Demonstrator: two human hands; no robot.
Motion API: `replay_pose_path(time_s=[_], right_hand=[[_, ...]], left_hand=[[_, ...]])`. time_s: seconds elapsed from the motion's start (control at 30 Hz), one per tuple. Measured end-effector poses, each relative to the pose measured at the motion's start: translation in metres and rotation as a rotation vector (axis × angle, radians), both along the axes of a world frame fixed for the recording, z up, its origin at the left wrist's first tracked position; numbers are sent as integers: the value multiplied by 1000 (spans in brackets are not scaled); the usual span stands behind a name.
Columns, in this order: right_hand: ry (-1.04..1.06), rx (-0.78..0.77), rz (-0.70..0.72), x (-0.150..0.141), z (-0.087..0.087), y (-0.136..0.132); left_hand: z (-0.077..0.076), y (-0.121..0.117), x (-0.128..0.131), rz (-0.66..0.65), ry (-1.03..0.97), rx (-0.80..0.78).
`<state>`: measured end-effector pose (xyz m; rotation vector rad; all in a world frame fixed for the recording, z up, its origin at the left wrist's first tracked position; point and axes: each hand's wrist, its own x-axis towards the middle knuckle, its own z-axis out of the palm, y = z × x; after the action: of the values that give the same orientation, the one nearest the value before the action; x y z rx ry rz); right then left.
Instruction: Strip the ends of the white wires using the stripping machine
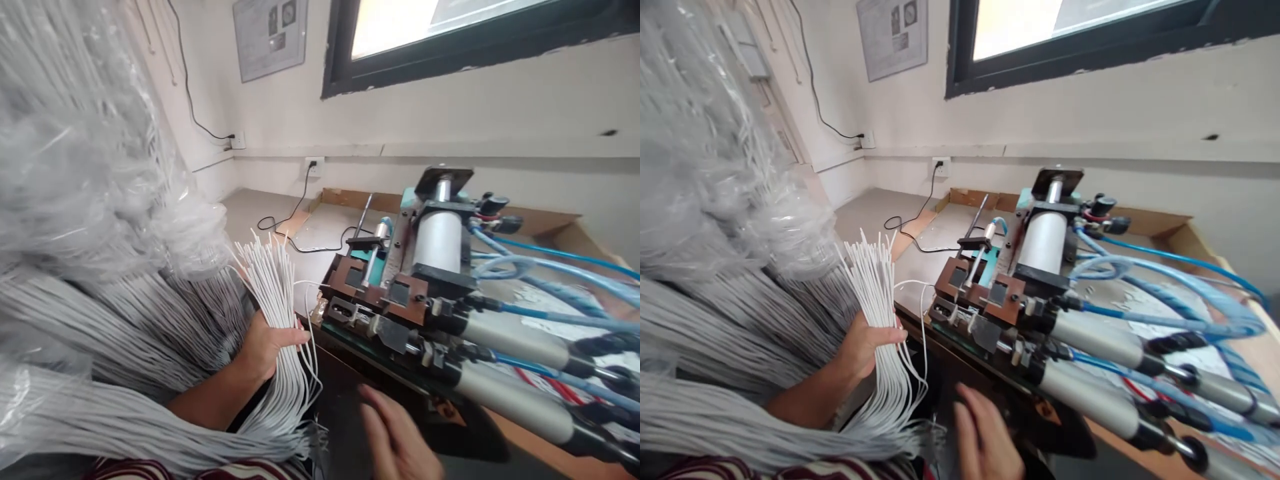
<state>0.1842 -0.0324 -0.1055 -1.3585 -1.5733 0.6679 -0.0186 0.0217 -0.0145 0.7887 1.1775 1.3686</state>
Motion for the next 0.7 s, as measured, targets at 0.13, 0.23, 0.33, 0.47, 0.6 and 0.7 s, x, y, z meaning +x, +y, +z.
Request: replay_pose_path(time_s=[0.13,0.23,0.33,0.47,0.6,0.7], right_hand=[[225,-19,280,-56,7,23],[373,-95,260,-65,15,32],[583,-192,147,-62,19,35],[1008,-336,0,-64,25,45],[1259,-425,-45,-68,36,58],[1335,-492,-44,-68,44,60]], left_hand=[[7,7,12,-39,37,19],[10,11,14,-45,36,37],[9,15,12,-53,34,35],[5,22,7,-43,57,17],[2,27,3,-61,67,-24],[2,28,2,-58,65,-33]])
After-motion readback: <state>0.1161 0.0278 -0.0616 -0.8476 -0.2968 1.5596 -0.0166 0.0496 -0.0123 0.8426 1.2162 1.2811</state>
